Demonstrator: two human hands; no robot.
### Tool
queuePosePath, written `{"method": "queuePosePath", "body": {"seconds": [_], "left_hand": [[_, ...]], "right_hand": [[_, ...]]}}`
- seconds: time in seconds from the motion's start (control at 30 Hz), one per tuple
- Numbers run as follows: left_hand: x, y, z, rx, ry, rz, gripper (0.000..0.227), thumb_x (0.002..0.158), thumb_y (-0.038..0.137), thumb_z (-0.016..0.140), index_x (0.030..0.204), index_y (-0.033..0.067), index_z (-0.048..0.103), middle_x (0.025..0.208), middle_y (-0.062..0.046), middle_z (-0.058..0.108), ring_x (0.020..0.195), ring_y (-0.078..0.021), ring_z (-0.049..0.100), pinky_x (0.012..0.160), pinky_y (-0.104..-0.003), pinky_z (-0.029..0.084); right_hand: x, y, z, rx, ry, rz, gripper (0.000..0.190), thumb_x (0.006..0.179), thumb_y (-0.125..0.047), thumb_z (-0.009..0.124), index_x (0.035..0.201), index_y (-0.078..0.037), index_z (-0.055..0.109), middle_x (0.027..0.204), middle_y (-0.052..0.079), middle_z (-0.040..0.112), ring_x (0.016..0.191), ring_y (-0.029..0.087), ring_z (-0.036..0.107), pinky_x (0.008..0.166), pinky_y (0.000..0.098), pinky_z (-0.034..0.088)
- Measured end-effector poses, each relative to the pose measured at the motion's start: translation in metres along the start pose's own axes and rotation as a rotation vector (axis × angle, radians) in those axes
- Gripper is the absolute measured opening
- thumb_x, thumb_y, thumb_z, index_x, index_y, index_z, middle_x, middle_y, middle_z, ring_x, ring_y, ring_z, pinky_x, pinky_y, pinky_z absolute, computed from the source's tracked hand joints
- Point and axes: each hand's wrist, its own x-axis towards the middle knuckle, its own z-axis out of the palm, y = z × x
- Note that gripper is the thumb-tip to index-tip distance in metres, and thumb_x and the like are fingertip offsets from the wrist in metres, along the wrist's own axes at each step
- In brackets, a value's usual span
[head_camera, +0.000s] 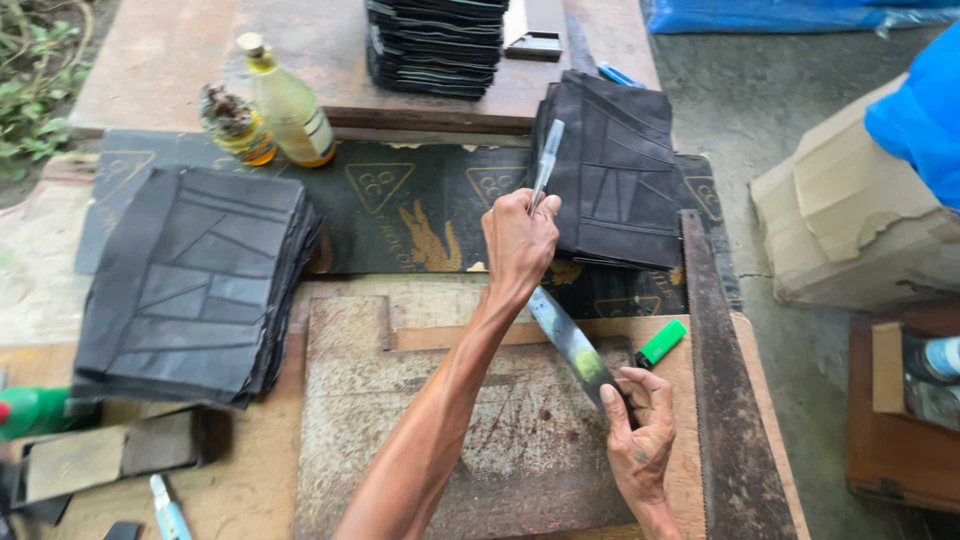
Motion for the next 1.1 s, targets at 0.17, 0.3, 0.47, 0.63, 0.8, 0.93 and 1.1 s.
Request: {"method": "queuePosePath", "body": {"seconds": [0.17,0.3,0.47,0.63,0.8,0.93,1.1], "left_hand": [[-0.061,-0.008,-0.116,0.102,0.104,0.114,0.026,0.089,0.017,0.077,0.107,-0.0022,0.073,0.085,-0.013,0.072,0.073,-0.0212,0.069,0.065,-0.036,0.054],[-0.112,-0.026,-0.239,0.413,0.394,0.195,0.025,0.094,0.014,0.077,0.112,-0.0023,0.071,0.094,-0.015,0.07,0.081,-0.0285,0.068,0.072,-0.039,0.054],[-0.12,-0.042,-0.34,0.827,0.632,0.098,0.052,0.092,0.025,0.082,0.13,-0.0046,0.062,0.105,-0.018,0.058,0.091,-0.0364,0.063,0.075,-0.047,0.051],[-0.108,-0.07,-0.37,0.903,0.533,-0.21,0.085,0.078,0.041,0.088,0.14,-0.0042,0.05,0.12,-0.023,0.045,0.087,-0.0417,0.061,0.07,-0.052,0.051],[-0.103,-0.083,-0.369,0.92,0.482,-0.29,0.063,0.08,0.04,0.087,0.125,0.0062,0.058,0.117,-0.017,0.043,0.087,-0.0392,0.062,0.07,-0.053,0.052],[-0.103,-0.082,-0.367,0.873,0.52,-0.242,0.063,0.077,0.038,0.088,0.122,0.0048,0.058,0.117,-0.017,0.043,0.087,-0.0385,0.063,0.067,-0.052,0.053],[-0.099,-0.08,-0.37,0.856,0.508,-0.297,0.062,0.077,0.039,0.091,0.112,0.0008,0.056,0.117,-0.017,0.042,0.08,-0.0398,0.063,0.067,-0.053,0.052]], "right_hand": [[0.0,0.007,-0.005,-0.098,0.008,-0.054,0.031,0.095,-0.006,0.07,0.123,-0.001,0.056,0.108,0.011,0.068,0.103,0.016,0.066,0.09,0.0256,0.052],[0.002,0.022,-0.011,-0.064,-0.06,-0.102,0.036,0.1,-0.002,0.07,0.132,0.003,0.054,0.12,0.015,0.068,0.115,0.02,0.068,0.103,0.0296,0.053],[-0.005,0.048,-0.003,0.009,-0.081,-0.174,0.033,0.1,0.002,0.075,0.125,0.009,0.055,0.11,0.019,0.069,0.104,0.021,0.068,0.099,0.0294,0.054],[-0.021,0.066,0.006,-0.044,-0.156,-0.122,0.035,0.1,-0.002,0.073,0.127,0.01,0.053,0.097,0.021,0.07,0.094,0.02,0.071,0.093,0.0309,0.056],[-0.02,0.069,0.006,-0.055,-0.182,-0.175,0.038,0.102,-0.006,0.073,0.128,0.011,0.051,0.096,0.022,0.071,0.095,0.019,0.071,0.091,0.0275,0.055],[-0.015,0.073,0.005,-0.131,-0.179,-0.103,0.04,0.1,-0.008,0.074,0.128,0.011,0.052,0.094,0.024,0.071,0.09,0.021,0.071,0.088,0.0313,0.055],[-0.008,0.078,0.005,-0.172,-0.187,-0.112,0.043,0.101,-0.011,0.074,0.129,0.012,0.05,0.094,0.025,0.071,0.092,0.022,0.072,0.088,0.0315,0.056]]}}
